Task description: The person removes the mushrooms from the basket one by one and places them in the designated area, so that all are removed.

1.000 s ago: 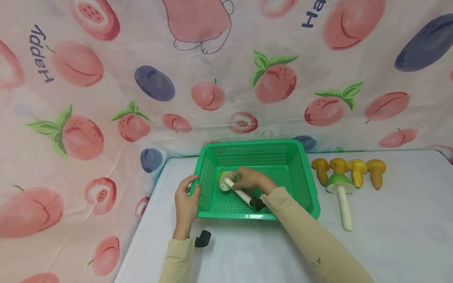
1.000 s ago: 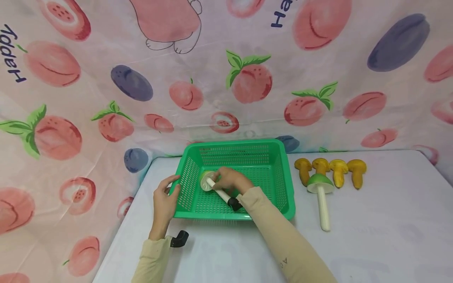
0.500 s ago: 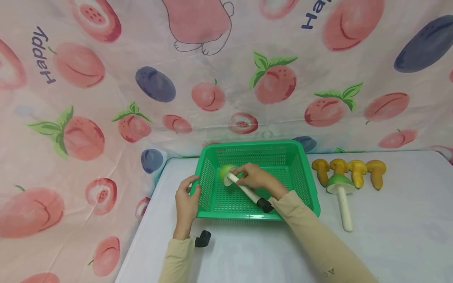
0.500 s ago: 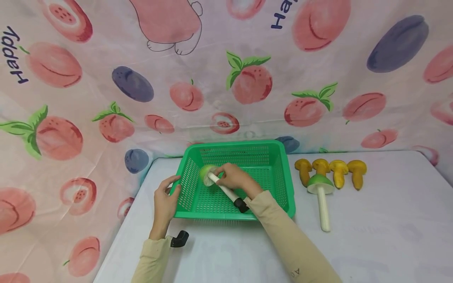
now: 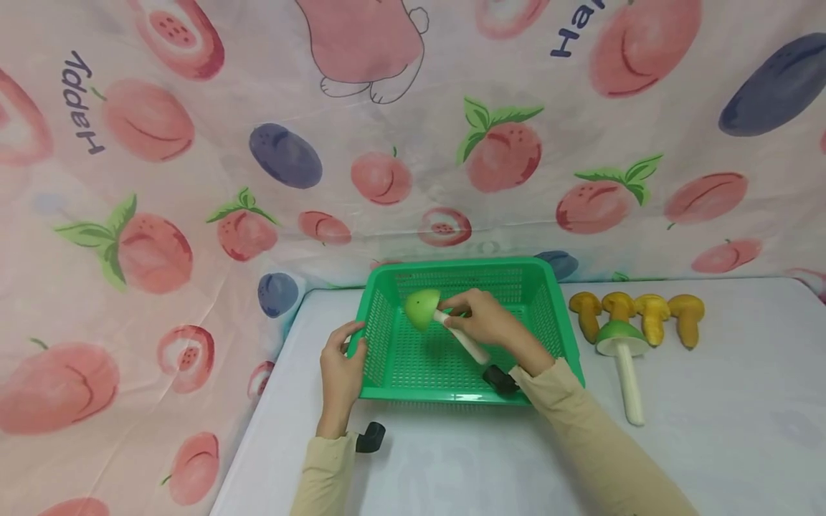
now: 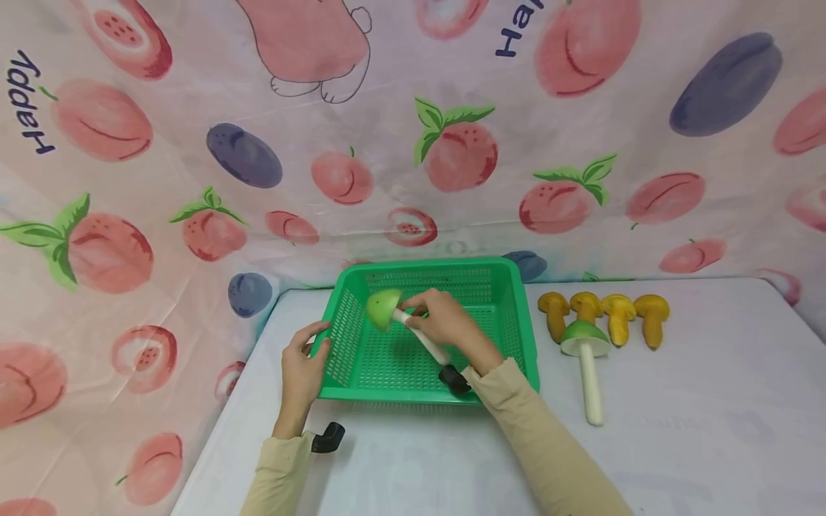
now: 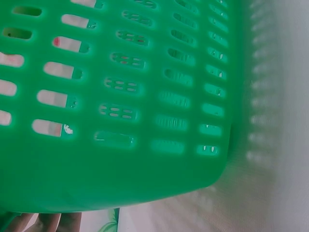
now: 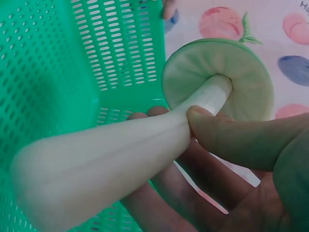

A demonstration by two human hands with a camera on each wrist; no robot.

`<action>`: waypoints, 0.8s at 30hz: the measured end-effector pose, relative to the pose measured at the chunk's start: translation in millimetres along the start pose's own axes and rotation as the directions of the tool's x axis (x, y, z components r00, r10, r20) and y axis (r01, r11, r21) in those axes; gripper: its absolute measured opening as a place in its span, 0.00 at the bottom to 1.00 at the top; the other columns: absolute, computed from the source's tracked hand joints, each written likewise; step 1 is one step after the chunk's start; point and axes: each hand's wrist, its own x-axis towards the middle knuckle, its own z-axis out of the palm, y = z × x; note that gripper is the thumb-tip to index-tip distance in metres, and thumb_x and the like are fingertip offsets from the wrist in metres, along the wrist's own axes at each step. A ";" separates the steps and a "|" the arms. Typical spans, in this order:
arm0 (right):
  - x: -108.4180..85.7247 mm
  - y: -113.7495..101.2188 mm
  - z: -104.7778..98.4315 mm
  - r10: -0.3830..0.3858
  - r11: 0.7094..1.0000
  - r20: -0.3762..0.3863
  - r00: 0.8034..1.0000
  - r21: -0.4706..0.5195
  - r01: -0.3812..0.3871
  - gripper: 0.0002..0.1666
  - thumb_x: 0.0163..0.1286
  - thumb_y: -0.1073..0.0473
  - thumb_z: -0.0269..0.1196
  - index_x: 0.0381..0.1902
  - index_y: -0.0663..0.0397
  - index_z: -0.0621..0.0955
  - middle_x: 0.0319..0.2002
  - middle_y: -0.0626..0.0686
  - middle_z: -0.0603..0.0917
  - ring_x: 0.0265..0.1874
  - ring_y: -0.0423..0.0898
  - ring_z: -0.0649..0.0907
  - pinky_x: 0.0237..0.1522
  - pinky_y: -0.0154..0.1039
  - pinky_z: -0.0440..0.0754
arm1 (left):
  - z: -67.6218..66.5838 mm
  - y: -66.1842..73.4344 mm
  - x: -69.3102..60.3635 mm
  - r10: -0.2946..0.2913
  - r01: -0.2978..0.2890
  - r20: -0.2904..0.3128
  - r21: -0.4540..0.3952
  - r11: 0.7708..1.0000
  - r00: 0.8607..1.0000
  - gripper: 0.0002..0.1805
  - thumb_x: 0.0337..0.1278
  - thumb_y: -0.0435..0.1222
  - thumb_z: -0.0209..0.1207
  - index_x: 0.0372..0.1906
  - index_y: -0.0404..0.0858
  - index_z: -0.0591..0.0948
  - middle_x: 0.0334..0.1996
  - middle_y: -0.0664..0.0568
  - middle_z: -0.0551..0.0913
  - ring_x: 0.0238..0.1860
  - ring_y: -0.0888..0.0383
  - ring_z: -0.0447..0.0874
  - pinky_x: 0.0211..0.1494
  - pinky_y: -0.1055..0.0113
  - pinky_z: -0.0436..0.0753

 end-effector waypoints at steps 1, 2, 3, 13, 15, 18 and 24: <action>-1.8 -0.3 -1.0 0.005 1.000 -0.010 1.000 0.013 -0.004 0.21 0.72 0.65 0.61 0.61 0.63 0.79 0.49 0.65 0.86 0.44 0.56 0.87 0.41 0.44 0.86 | -0.3 -0.1 -0.4 0.000 0.000 0.000 0.004 1.000 1.000 0.17 0.66 0.29 0.58 0.57 0.39 0.82 0.63 0.45 0.77 0.49 0.46 0.82 0.54 0.49 0.81; -3.5 -0.3 -1.9 0.008 1.000 -0.019 1.000 0.024 -0.008 0.21 0.72 0.65 0.61 0.61 0.64 0.79 0.49 0.65 0.86 0.44 0.55 0.88 0.41 0.44 0.86 | -0.4 0.1 -0.9 -0.001 0.001 0.002 0.004 1.000 1.000 0.16 0.66 0.29 0.58 0.57 0.39 0.82 0.63 0.45 0.77 0.49 0.46 0.82 0.55 0.49 0.81; -5.3 -0.5 -3.2 0.005 0.999 -0.026 1.000 0.032 -0.004 0.21 0.72 0.65 0.61 0.61 0.64 0.79 0.48 0.65 0.86 0.43 0.55 0.88 0.40 0.44 0.87 | -0.5 0.0 -1.0 0.001 -0.001 0.002 0.004 1.000 1.000 0.16 0.66 0.29 0.58 0.57 0.39 0.82 0.63 0.45 0.77 0.49 0.46 0.82 0.54 0.50 0.81; -23.9 -0.1 -18.1 -0.026 0.998 -0.079 0.997 0.048 0.030 0.22 0.72 0.61 0.62 0.60 0.65 0.79 0.46 0.63 0.87 0.42 0.53 0.88 0.40 0.43 0.87 | -0.5 -1.4 0.4 0.013 -0.013 -0.001 -0.008 1.000 1.000 0.17 0.66 0.28 0.57 0.57 0.37 0.82 0.63 0.44 0.77 0.50 0.44 0.81 0.59 0.46 0.78; -28.7 0.1 -21.9 -0.017 0.999 -0.097 0.995 0.044 0.021 0.22 0.72 0.61 0.62 0.61 0.65 0.79 0.46 0.63 0.87 0.42 0.53 0.88 0.39 0.43 0.87 | 0.2 -0.8 0.8 0.011 -0.011 0.004 -0.020 1.000 1.000 0.17 0.66 0.28 0.58 0.57 0.37 0.82 0.63 0.44 0.77 0.51 0.45 0.81 0.60 0.48 0.78; -34.1 0.4 -25.3 -0.018 0.999 -0.123 0.992 0.032 0.022 0.23 0.72 0.60 0.63 0.61 0.66 0.79 0.46 0.64 0.87 0.44 0.55 0.88 0.40 0.44 0.87 | -1.3 -1.2 0.0 0.005 -0.005 0.008 -0.025 1.000 1.000 0.16 0.66 0.29 0.58 0.57 0.37 0.82 0.63 0.45 0.77 0.52 0.46 0.80 0.61 0.50 0.77; -45.2 3.6 -34.4 -0.017 0.999 -0.145 0.989 0.024 0.021 0.23 0.72 0.60 0.62 0.60 0.68 0.78 0.48 0.66 0.86 0.46 0.57 0.87 0.41 0.45 0.87 | 0.1 0.8 0.3 0.001 0.000 0.001 -0.013 1.000 1.000 0.16 0.65 0.28 0.58 0.57 0.37 0.83 0.63 0.45 0.77 0.54 0.46 0.80 0.62 0.50 0.77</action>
